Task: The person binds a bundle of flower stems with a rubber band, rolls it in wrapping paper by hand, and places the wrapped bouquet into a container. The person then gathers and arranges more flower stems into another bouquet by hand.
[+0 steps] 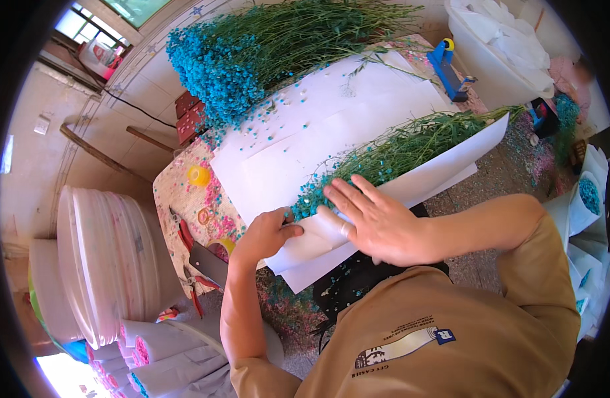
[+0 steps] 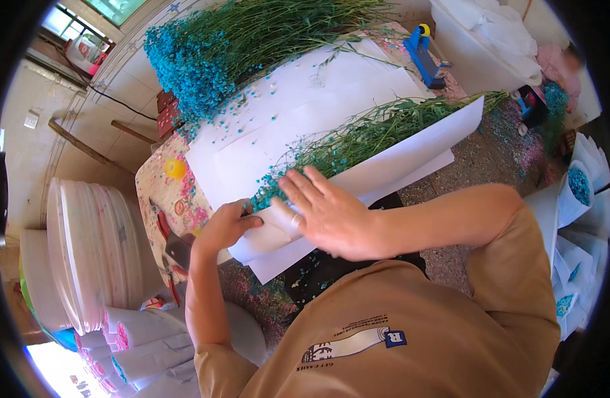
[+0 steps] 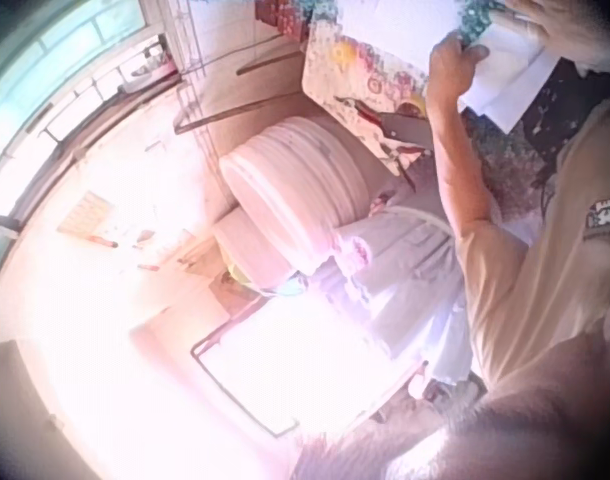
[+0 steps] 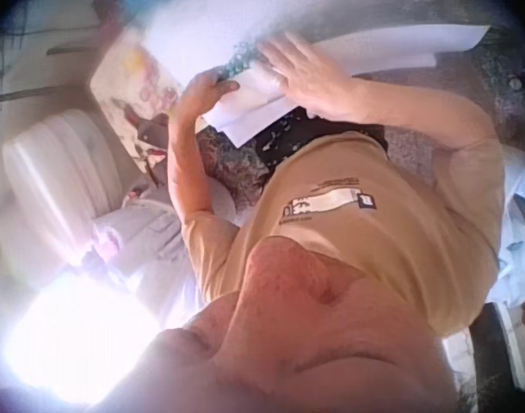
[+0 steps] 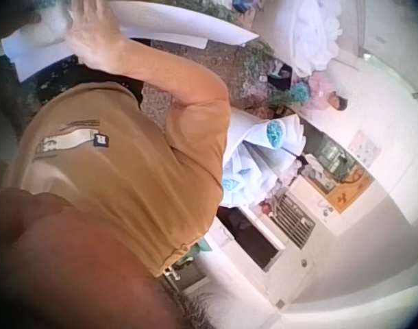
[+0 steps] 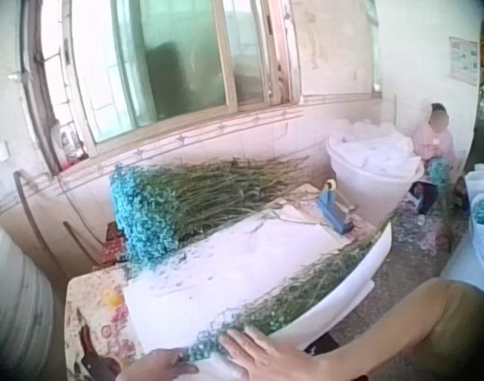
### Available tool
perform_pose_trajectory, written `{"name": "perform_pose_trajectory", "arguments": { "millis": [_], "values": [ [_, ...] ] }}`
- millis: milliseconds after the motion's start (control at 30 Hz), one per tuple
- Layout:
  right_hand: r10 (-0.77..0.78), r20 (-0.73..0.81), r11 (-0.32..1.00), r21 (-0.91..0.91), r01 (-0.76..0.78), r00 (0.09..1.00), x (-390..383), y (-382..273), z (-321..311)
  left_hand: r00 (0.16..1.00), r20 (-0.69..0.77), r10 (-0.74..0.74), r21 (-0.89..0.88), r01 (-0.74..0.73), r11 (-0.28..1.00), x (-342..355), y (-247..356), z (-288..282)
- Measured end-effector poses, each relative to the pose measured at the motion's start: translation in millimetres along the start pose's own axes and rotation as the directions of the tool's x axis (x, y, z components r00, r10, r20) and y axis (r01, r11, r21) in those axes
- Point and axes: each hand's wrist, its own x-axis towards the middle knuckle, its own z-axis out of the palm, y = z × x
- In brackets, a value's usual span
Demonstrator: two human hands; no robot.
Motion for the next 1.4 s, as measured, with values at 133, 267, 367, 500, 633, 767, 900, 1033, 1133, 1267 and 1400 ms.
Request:
{"name": "perform_pose_trajectory", "arguments": {
  "millis": [133, 267, 367, 500, 633, 767, 900, 1033, 1133, 1267, 1400],
  "values": [
    [-0.015, 0.051, 0.997, 0.073, 0.012, 0.999, 38.8, 37.5, 43.6, 0.995, 0.092, -0.031, -0.111, 0.041, 0.993, 25.7, -29.6, -7.5],
    [-0.091, 0.363, 0.918, 0.391, -0.063, 0.927, 70.6, 75.2, 45.8, 0.917, -0.326, 0.232, 0.341, -0.115, 0.933, 28.7, -17.4, -2.4],
    [-0.159, 0.426, 0.897, 0.439, -0.05, 0.89, 96.3, 106.6, 55.7, 0.838, -0.451, 0.306, 0.438, -0.09, 0.894, 9.3, 43.3, 15.6],
    [-0.286, 0.585, 0.799, 0.582, -0.148, 0.759, 127.3, 128.9, 61.0, 0.945, -0.278, 0.172, 0.556, 0.012, 0.831, 20.0, 51.0, 54.5],
    [-0.127, -0.025, 0.952, 0.278, 0.129, 0.992, 101.2, 146.0, 81.0, 0.942, -0.278, 0.188, 0.581, 0.009, 0.814, 42.2, 34.3, 34.8],
    [-0.061, 0.353, 0.977, 0.213, -0.017, 0.934, 78.1, 158.1, 40.9, 0.966, -0.155, 0.205, 0.54, -0.091, 0.837, 66.8, 16.2, 5.6],
    [-0.061, 0.652, 0.905, 0.356, -0.235, 0.756, 94.1, 176.5, 37.4, 0.983, 0.176, 0.05, 0.419, -0.121, 0.9, 101.7, -0.4, -32.7],
    [-0.097, 0.586, 0.903, 0.392, -0.176, 0.805, 86.0, 171.2, 45.7, 0.955, 0.295, -0.002, 0.259, -0.078, 0.963, 99.4, 3.3, -35.5],
    [-0.079, 0.384, 0.941, 0.333, -0.058, 0.92, 53.8, 143.5, 68.4, 1.0, -0.029, -0.003, 0.515, 0.017, 0.857, 56.1, 14.7, 2.4],
    [-0.035, -0.037, 0.987, 0.157, 0.04, 0.999, -6.3, 98.4, 81.4, 0.904, -0.331, 0.272, 0.635, 0.0, 0.773, 9.2, 20.3, 67.1],
    [-0.013, 0.019, 0.982, 0.189, 0.009, 1.0, -25.7, 77.5, 80.2, 0.842, -0.37, 0.392, 0.668, -0.052, 0.742, -4.9, 15.7, 79.6]
  ]
}}
